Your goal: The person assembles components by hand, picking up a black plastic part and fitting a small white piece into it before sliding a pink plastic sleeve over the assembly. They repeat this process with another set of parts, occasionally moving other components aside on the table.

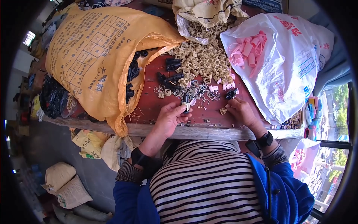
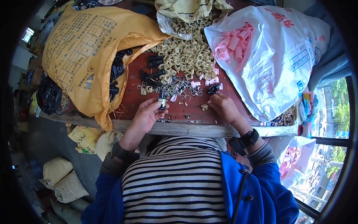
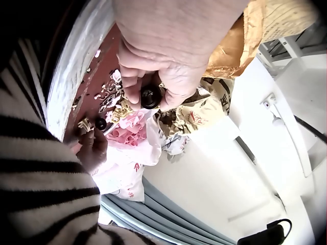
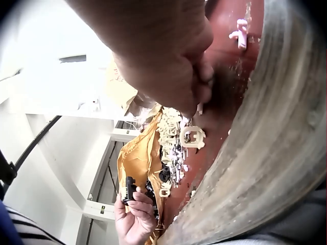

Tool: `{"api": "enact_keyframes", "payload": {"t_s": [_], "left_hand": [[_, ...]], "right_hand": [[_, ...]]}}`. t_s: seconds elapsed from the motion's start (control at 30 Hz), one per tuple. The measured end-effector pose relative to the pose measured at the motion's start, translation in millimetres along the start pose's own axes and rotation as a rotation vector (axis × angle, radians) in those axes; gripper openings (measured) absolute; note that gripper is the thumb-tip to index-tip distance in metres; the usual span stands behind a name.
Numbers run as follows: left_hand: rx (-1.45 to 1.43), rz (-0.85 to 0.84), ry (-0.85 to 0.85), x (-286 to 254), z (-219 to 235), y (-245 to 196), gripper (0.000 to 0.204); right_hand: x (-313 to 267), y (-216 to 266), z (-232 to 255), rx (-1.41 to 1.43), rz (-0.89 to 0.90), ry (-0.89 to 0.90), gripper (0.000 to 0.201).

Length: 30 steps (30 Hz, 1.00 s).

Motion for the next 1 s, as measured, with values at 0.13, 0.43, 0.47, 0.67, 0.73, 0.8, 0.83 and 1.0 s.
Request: {"api": "enact_keyframes", "payload": {"t_s": [0.13,0.43,0.47,0.67,0.73,0.8,0.83,1.0], "left_hand": [[-0.002,-0.016,-0.012,-4,2,-1,0.020],[0.073,0.022,0.013,3,-15,1,0.019],[0.088,0.035,0.014,3,-17,0,0.019],[0.100,0.038,0.049,4,-19,-1,0.020],[0.095,0.047,0.097,6,-20,1,0.020],[0.076,0.037,0.083,7,-19,1,0.020],[0.057,0.025,0.063,7,-19,1,0.020],[0.007,0.039,0.047,9,-20,-1,0.025]], "right_hand": [[-1,-12,-6,0.622,-0.174,0.060,0.014],[27,35,9,1.257,-0.096,0.087,0.016],[32,41,12,1.241,-0.094,0.133,0.016],[58,82,17,1.125,0.160,0.172,0.015],[64,85,12,1.038,0.210,0.142,0.015],[67,87,10,0.863,0.299,0.073,0.016],[68,89,11,0.858,0.292,0.065,0.016],[68,98,17,0.673,0.310,-0.116,0.018]]}}
Point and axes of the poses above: each hand's wrist, its own x-axis towards the middle knuckle, its own z-axis out of the back of the hand, y = z × x, the point moved 3 cm from there along x, towards the middle knuckle, and after that the axes turned 14 degrees about y, right-handed, at the moved point
